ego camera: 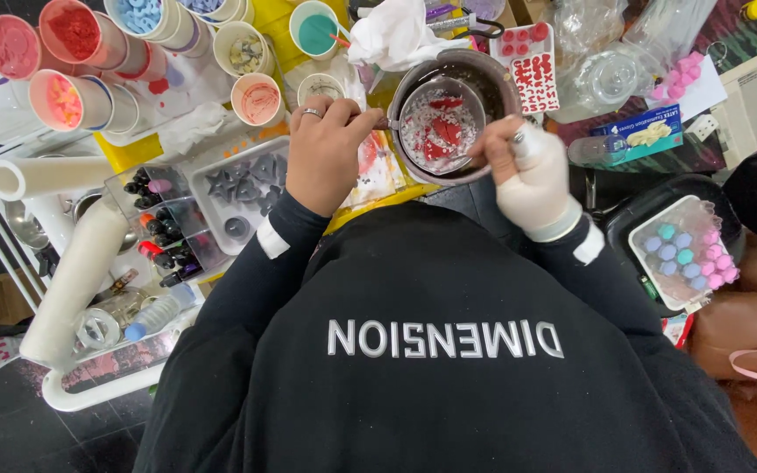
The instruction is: Preparing candle scents and colors by mixing liquids and cutting wax tubes.
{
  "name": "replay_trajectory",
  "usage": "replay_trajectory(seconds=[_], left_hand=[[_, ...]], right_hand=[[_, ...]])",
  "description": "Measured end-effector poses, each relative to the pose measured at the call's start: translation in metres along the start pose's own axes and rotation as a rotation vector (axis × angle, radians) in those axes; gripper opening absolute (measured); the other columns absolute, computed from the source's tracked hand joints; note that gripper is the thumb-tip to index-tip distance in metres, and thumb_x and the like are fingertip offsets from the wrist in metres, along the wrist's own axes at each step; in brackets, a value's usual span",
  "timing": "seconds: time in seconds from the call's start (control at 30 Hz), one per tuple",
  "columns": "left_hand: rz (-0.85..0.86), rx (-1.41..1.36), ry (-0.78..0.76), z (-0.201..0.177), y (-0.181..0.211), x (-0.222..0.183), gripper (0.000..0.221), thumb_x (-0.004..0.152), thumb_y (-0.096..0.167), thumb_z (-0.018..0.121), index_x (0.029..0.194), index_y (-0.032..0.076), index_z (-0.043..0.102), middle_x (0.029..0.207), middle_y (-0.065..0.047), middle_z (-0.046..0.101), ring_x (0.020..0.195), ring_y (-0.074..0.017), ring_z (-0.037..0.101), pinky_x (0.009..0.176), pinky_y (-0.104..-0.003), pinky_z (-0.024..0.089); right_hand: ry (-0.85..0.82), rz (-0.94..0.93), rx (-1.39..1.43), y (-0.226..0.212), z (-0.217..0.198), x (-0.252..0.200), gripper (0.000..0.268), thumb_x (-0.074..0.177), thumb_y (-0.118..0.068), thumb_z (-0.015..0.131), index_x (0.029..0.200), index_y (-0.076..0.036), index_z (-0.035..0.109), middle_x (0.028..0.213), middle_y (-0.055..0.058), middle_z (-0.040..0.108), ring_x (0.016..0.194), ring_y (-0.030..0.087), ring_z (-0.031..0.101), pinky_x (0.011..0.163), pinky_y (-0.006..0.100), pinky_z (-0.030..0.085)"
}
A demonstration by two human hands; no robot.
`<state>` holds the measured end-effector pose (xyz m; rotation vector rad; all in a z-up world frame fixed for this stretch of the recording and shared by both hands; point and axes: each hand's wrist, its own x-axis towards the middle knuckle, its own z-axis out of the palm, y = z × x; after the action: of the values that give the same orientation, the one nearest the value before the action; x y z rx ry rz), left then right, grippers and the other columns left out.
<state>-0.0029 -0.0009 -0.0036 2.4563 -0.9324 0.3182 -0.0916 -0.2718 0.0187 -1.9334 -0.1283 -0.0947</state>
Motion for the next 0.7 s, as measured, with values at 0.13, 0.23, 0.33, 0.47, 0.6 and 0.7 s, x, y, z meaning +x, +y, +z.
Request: replay_trajectory(seconds=[0.13,0.23,0.33,0.47,0.6,0.7], left_hand=[[-0.013,-0.007,-0.031,-0.001,-0.001,0.001,0.032,0.088,0.006,0.064,0.115,0.019,0.075,0.103,0.001,0.065,0.104,-0.0264,0.056,0.091,-0.041,0.04],[0.0,-0.009,-0.035,-0.001,0.0,0.001,0.034,0.087,0.006,0.064,0.117,0.019,0.076,0.103,0.001,0.065,0.103,-0.0263,0.056,0.09,-0.041,0.04],[0.0,0.006,-0.015,0.0,0.001,-0.001,0.034,0.089,0.006,0.064,0.118,0.018,0.075,0.103,0.001,0.065,0.104,-0.0259,0.056,0.092,-0.041,0.041],[-0.016,0.013,0.007,0.002,0.002,0.0,0.031,0.089,0.007,0.065,0.115,0.02,0.075,0.103,0.001,0.064,0.106,-0.026,0.056,0.093,-0.041,0.041],[-0.03,0.02,0.009,0.003,0.002,-0.001,0.03,0.089,0.007,0.065,0.115,0.019,0.075,0.103,0.001,0.064,0.106,-0.0258,0.056,0.094,-0.041,0.041],[-0.029,0.001,-0.008,0.002,0.002,0.001,0.029,0.089,0.007,0.065,0.113,0.02,0.075,0.102,0.002,0.064,0.105,-0.0259,0.056,0.094,-0.041,0.041]], right_hand=[[-0.111,-0.11,0.074,-0.002,0.012,0.011,0.012,0.112,-0.011,0.055,0.105,-0.002,0.061,0.101,0.011,0.069,0.091,0.02,0.069,0.085,0.032,0.057],[-0.174,-0.272,0.005,0.007,0.012,0.026,0.002,0.107,-0.002,0.057,0.107,-0.003,0.058,0.11,0.012,0.069,0.098,0.023,0.07,0.088,0.033,0.057],[-0.141,-0.373,-0.115,0.014,0.003,0.039,0.012,0.102,0.007,0.06,0.106,-0.004,0.058,0.11,0.012,0.069,0.099,0.025,0.072,0.086,0.033,0.059],[-0.061,-0.314,-0.257,0.001,-0.012,0.033,0.011,0.103,0.007,0.064,0.103,-0.003,0.061,0.101,0.012,0.07,0.093,0.025,0.072,0.082,0.035,0.057],[-0.025,-0.121,-0.188,0.004,-0.007,0.006,0.008,0.105,0.003,0.061,0.101,-0.003,0.063,0.094,0.01,0.07,0.084,0.023,0.07,0.077,0.033,0.055],[-0.052,-0.111,-0.041,0.003,0.004,0.002,0.009,0.107,0.0,0.059,0.1,-0.005,0.062,0.095,0.009,0.07,0.084,0.022,0.07,0.078,0.032,0.056]])
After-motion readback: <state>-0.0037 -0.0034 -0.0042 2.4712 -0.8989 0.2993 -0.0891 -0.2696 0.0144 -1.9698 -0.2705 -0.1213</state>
